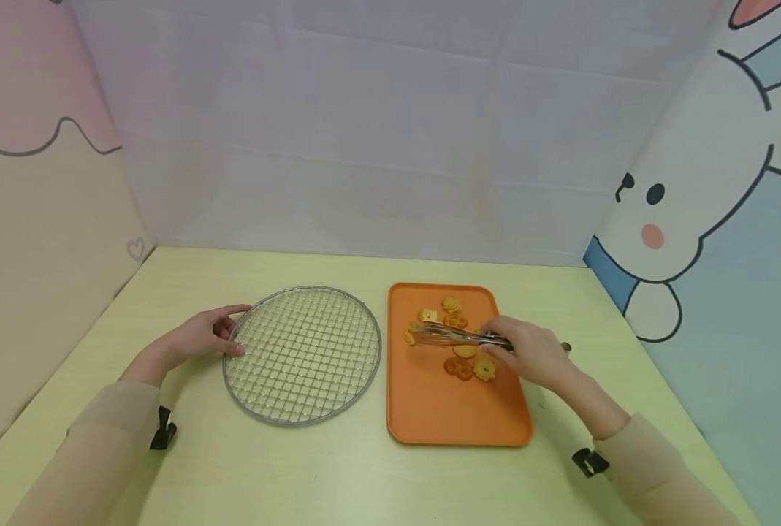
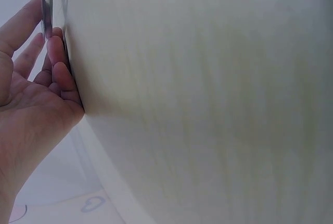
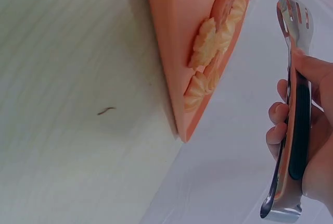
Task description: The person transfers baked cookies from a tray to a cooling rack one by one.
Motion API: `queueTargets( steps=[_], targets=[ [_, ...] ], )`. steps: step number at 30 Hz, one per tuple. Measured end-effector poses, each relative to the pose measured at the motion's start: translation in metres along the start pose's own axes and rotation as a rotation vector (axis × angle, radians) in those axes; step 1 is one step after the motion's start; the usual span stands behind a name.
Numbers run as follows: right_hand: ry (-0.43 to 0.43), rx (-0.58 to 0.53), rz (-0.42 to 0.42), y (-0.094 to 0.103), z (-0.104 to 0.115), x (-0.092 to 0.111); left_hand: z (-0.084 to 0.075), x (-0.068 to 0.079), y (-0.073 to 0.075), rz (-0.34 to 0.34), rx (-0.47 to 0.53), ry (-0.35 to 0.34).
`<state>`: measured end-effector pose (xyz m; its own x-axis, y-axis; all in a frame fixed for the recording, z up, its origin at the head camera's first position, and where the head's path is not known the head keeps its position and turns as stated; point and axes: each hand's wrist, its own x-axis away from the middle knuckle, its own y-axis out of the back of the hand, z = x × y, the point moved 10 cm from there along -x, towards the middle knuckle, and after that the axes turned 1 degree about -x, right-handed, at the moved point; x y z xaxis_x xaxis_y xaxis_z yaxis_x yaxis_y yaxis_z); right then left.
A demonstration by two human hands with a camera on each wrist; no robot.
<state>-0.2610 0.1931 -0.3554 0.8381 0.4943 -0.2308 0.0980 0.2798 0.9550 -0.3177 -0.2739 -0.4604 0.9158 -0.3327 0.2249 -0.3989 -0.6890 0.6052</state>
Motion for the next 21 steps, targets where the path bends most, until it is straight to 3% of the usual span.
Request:
queueTargets(
  steps=[12,21],
  targets=[
    [0.054,-0.027,-0.058,0.024,0.023,-0.022,-0.003,0.002,0.000,0.008,-0.004,0.006],
    [0.067,-0.051,-0.057,0.032,0.042,-0.040,-0.002,0.002,0.000,0.011,0.005,0.005]
  ],
)
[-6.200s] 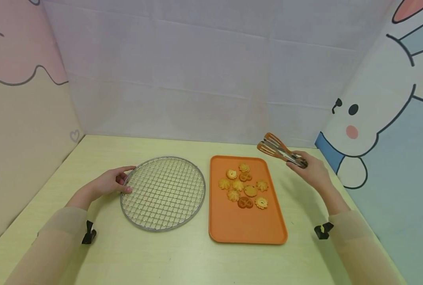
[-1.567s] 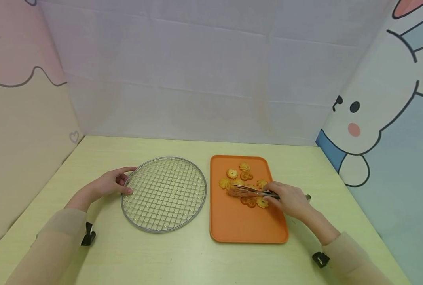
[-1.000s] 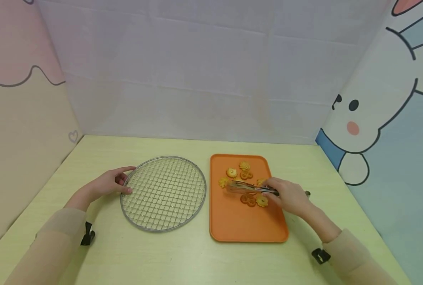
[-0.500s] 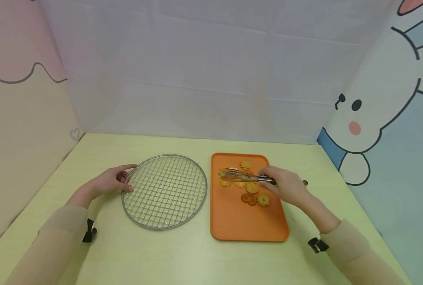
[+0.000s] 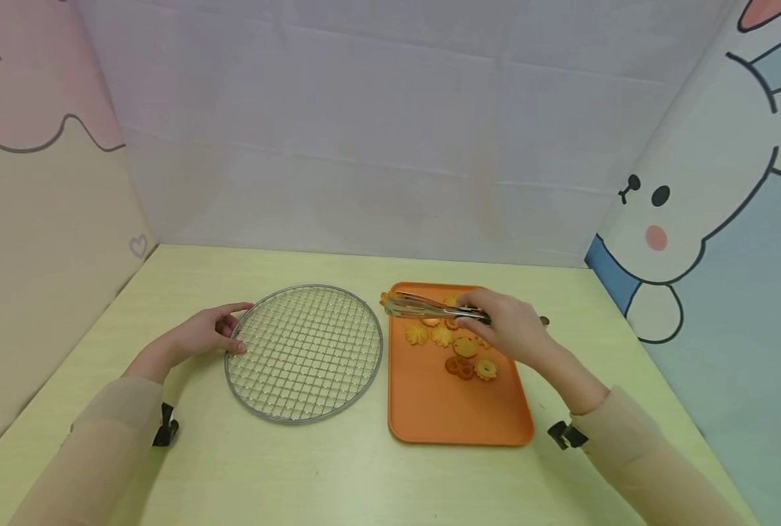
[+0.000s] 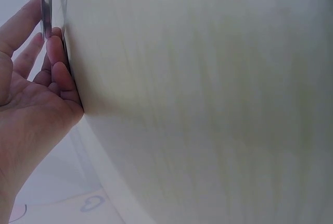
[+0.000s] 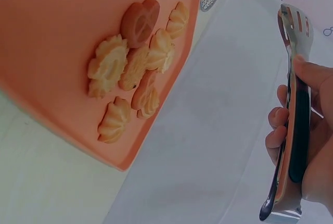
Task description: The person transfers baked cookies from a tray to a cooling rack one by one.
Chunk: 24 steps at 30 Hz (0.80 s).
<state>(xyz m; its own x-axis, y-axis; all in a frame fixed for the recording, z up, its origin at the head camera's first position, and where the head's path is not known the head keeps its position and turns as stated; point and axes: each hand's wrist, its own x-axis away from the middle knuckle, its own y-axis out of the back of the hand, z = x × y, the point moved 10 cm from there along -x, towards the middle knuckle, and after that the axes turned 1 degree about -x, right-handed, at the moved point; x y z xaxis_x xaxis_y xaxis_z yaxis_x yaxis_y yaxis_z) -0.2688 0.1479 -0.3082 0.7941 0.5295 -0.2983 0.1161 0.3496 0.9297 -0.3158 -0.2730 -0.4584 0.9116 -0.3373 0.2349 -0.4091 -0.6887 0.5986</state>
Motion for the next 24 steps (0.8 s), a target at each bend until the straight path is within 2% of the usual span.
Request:
queueTargets(
  steps=[9,24],
  targets=[
    [0.016,0.019,0.003,-0.001,0.015,-0.021,0.001,0.001,0.000,0.000,-0.003,0.018],
    [0.017,-0.023,0.011,-0.021,0.037,-0.056,0.001,0.000,0.000,0.001,-0.011,0.021]
  ],
)
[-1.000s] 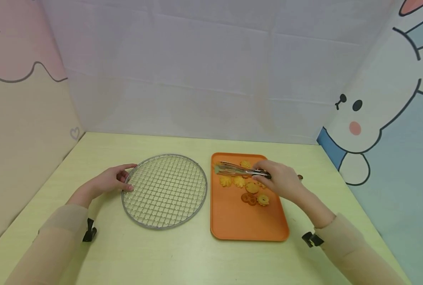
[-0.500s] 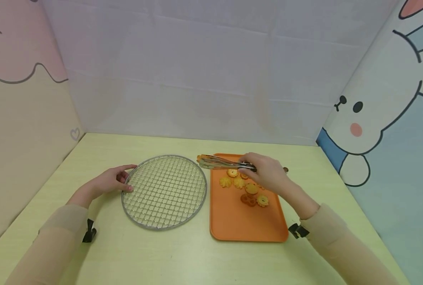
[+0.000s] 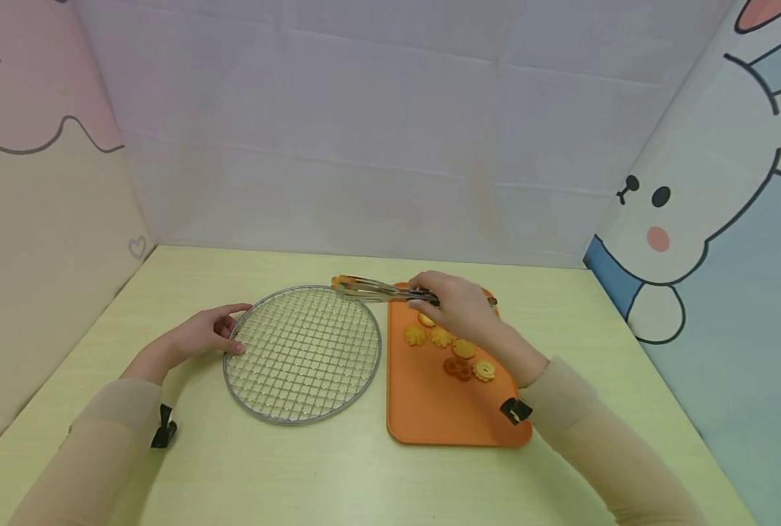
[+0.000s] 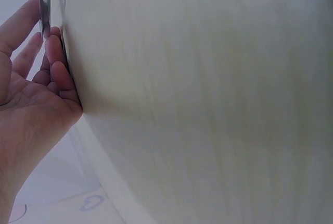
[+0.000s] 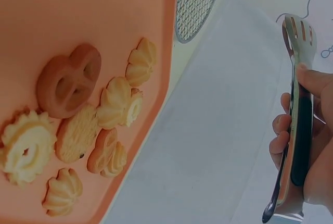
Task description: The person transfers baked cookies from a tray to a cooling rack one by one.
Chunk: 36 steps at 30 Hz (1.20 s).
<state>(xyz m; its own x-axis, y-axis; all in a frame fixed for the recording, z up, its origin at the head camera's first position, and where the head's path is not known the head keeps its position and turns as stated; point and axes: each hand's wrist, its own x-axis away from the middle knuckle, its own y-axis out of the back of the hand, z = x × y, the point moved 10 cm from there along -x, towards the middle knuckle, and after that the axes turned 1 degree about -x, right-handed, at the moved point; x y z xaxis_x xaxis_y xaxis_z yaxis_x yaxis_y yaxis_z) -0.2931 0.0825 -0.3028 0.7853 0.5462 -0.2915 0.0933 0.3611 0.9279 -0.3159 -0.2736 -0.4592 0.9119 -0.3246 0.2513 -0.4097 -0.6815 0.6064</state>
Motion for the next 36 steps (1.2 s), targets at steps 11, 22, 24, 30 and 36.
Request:
queueTargets(
  steps=[11,22,24,30,36],
  targets=[
    [-0.012,-0.002,0.018,-0.021,0.010,-0.020,-0.004,0.000,0.001,-0.002,-0.004,-0.007],
    [-0.041,0.018,0.045,-0.049,0.012,-0.042,-0.011,0.000,0.002,-0.001,-0.008,-0.007],
    [-0.055,0.015,0.069,-0.057,0.013,-0.045,-0.010,0.000,0.002,-0.002,-0.012,-0.005],
    [-0.091,0.023,0.136,-0.078,0.013,-0.053,-0.010,-0.001,0.002,-0.007,-0.012,-0.002],
    [-0.140,0.051,0.196,-0.098,0.009,-0.058,-0.012,0.000,0.002,-0.010,-0.011,-0.004]
  ],
)
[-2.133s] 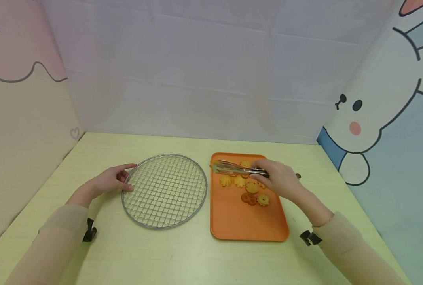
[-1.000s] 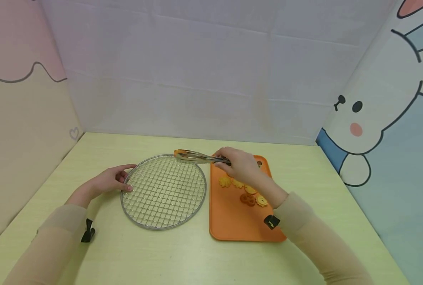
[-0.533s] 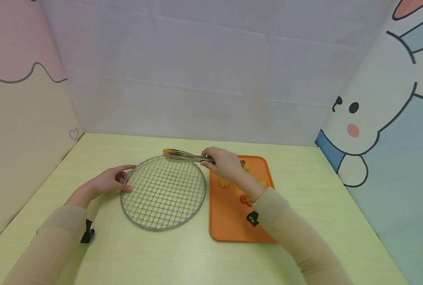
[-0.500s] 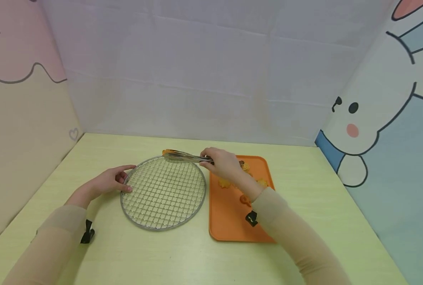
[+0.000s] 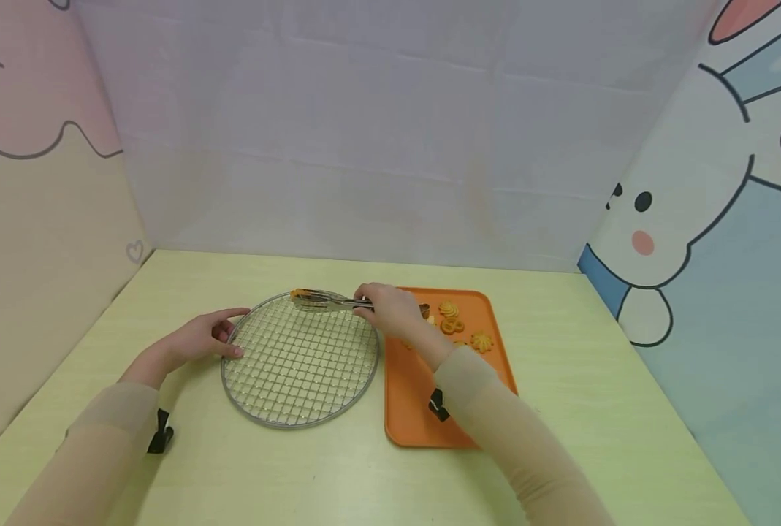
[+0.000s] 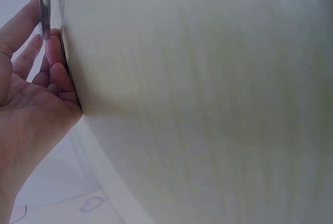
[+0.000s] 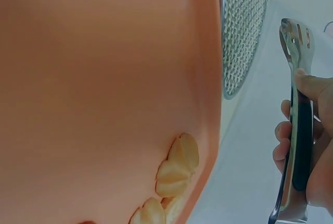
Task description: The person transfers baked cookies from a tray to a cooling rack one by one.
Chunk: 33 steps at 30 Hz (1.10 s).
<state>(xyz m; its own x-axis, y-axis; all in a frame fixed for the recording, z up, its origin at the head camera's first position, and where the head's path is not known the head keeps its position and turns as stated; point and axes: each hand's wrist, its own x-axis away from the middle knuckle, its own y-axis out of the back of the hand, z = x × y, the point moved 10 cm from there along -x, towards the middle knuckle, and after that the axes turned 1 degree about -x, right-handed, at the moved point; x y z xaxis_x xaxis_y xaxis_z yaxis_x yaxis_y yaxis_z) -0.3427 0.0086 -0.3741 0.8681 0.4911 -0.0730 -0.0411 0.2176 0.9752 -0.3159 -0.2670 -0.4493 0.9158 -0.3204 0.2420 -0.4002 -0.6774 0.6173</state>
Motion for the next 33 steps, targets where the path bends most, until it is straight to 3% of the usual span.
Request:
queueTargets(
  steps=[10,33],
  targets=[
    [-0.019,0.039,0.057,-0.018,0.002,-0.005,-0.001,0.000,0.001,0.000,-0.006,-0.006],
    [-0.084,0.022,0.065,-0.022,-0.010,-0.005,0.001,-0.002,0.003,0.010,0.001,-0.006]
  ],
)
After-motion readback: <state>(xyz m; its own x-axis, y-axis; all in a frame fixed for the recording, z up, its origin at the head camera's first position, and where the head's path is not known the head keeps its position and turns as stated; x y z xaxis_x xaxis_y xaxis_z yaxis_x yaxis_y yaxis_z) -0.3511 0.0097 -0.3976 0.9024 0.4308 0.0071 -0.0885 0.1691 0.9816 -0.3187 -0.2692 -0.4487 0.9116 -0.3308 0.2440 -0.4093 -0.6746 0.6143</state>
